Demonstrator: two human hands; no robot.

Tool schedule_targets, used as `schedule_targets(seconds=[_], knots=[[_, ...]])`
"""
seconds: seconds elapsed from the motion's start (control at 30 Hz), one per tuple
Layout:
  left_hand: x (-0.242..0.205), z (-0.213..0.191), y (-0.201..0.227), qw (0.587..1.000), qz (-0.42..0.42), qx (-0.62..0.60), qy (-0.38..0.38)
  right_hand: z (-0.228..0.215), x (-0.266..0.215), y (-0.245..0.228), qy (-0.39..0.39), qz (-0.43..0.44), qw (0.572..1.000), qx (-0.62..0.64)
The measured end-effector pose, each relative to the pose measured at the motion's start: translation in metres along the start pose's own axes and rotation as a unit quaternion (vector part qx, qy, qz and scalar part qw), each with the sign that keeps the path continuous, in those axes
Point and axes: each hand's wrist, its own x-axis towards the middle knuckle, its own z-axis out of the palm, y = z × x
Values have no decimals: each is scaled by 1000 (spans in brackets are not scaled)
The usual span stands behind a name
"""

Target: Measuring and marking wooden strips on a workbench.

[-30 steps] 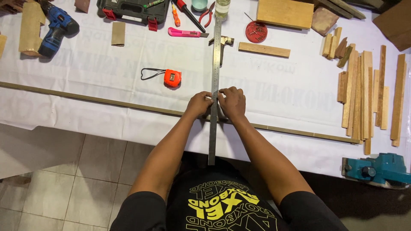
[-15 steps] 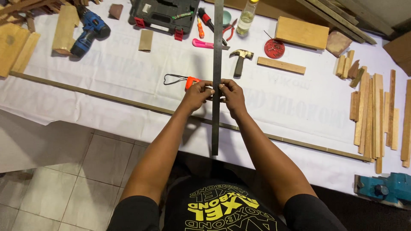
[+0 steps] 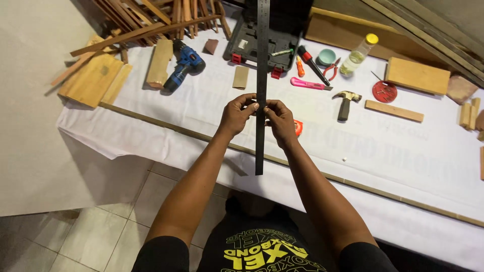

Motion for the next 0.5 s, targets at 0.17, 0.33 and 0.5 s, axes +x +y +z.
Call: schedule_targets(seconds=[0.17,0.33,0.5], knots=[[7,-53,12,999,17,31,34,52,25,-1,-36,-8,999,2],[13,-89,28,991,-18,91,92,82,60,6,-79,-9,996,28],[25,-112,40,992,24,58,112,111,88,-6,-103,-23,994,9]])
